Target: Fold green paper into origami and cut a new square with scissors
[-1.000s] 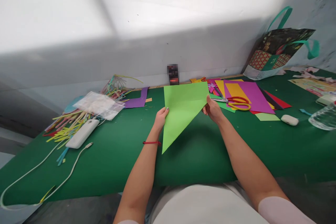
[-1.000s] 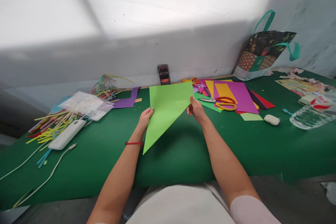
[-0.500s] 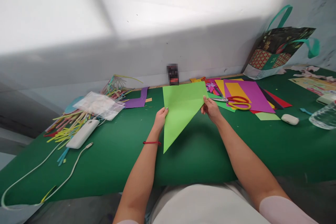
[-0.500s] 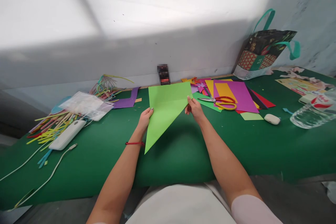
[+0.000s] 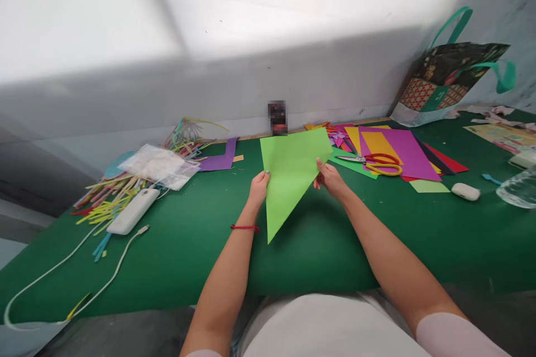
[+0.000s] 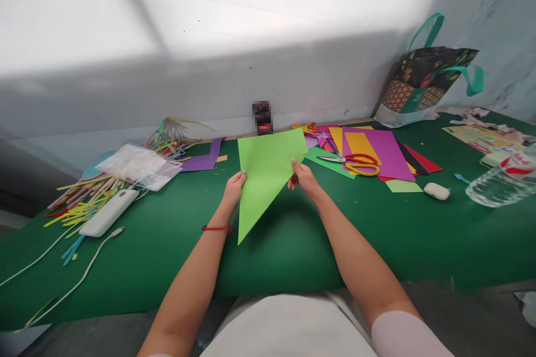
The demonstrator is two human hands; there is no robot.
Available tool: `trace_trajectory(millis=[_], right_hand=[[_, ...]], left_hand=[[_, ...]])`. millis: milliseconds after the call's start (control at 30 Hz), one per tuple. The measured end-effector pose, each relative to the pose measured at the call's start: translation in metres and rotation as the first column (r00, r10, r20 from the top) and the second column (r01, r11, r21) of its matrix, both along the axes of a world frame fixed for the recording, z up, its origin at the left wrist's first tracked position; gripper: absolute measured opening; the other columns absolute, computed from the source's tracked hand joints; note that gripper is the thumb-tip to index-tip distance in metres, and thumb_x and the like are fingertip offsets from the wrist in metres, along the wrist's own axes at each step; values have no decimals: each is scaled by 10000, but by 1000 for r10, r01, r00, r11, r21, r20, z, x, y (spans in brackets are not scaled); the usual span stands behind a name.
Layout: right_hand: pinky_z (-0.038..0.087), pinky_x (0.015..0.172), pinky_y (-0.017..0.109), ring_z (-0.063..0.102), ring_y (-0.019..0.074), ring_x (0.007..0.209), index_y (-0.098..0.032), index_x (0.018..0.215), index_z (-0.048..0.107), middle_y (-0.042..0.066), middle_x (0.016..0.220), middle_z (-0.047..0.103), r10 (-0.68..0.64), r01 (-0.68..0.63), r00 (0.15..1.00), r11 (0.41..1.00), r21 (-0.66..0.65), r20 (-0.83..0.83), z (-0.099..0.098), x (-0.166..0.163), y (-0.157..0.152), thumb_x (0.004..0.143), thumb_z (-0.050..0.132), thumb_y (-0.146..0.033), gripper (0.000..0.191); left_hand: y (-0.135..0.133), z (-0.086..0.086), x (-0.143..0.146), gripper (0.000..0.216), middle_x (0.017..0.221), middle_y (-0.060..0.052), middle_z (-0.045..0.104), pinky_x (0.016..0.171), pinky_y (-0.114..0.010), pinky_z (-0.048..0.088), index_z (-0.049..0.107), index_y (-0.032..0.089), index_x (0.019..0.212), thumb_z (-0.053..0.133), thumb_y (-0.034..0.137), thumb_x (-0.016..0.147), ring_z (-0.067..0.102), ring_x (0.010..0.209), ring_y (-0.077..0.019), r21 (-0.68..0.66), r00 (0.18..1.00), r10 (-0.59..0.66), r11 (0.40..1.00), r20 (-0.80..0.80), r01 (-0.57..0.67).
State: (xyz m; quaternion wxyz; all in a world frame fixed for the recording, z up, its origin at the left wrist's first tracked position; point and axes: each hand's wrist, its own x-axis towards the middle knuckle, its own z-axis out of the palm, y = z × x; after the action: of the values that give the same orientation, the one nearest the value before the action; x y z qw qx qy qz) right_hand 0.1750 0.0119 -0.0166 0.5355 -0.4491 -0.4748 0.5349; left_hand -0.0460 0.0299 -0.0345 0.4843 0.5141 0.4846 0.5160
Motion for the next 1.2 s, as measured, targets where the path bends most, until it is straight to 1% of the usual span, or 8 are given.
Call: trace_trajectory(millis=[133,233,367,467,600,733,1000,1200], right_hand=[[333,315,228,411,106,258,-228,578,402,-6,307,483,-11,10,998,1000,26,62,-2,-1,0,680,520,-735,530],[320,307,227,407,106,253,-232,594,390,-12,299,472,-58,56,995,998,26,87,-2,-1,0,688,501,-741,529],[329,309,227,425,112,261,-234,618,388,-17,307,479,-81,77,991,996,42,109,-3,-2,0,690,480,-750,530],[334,311,229,432,116,262,-234,630,391,-24,305,476,-92,85,985,995,54,144,-4,-4,0,688,459,-763,537],[346,324,233,457,128,276,-233,660,399,-30,312,478,-133,118,969,990,82,209,-6,-5,-1,724,431,-746,518],[360,343,233,476,134,289,-231,673,397,-42,304,456,-168,147,947,985,95,274,-7,-5,-1,756,401,-727,502],[366,356,234,487,137,296,-234,681,390,-55,304,448,-178,154,932,983,100,314,-6,-5,-3,780,381,-707,484],[353,334,224,468,127,278,-228,679,398,-49,300,450,-164,151,955,986,73,247,-5,-7,-2,773,418,-702,483]], left_hand=[[-4,5,4,320,561,23,468,516,-240,333,523,170,614,623,450,731,422,538,-114,-10,1000,-25,1000,-12,25],[-7,11,8,349,548,33,419,499,-240,285,463,179,570,599,446,749,357,517,-104,29,996,-20,999,-89,23],[-11,18,10,423,515,55,283,492,-252,207,304,201,518,568,399,783,257,499,-98,159,969,84,986,-232,-47],[-13,21,10,416,505,65,223,492,-265,169,260,212,539,536,367,809,209,486,-102,220,941,149,972,-303,-83],[-16,22,11,420,507,65,207,503,-271,153,237,212,554,528,368,814,201,494,-105,306,911,200,948,-361,-87],[-18,22,11,415,521,62,216,511,-270,162,233,212,561,517,380,813,217,506,-107,335,893,205,940,-402,-65],[-19,22,12,414,528,58,225,508,-271,169,238,213,569,477,422,834,223,509,-109,335,900,193,941,-392,-56],[-17,21,11,398,541,50,261,507,-256,200,307,201,554,483,424,833,247,520,-105,285,947,154,956,-281,-71]])
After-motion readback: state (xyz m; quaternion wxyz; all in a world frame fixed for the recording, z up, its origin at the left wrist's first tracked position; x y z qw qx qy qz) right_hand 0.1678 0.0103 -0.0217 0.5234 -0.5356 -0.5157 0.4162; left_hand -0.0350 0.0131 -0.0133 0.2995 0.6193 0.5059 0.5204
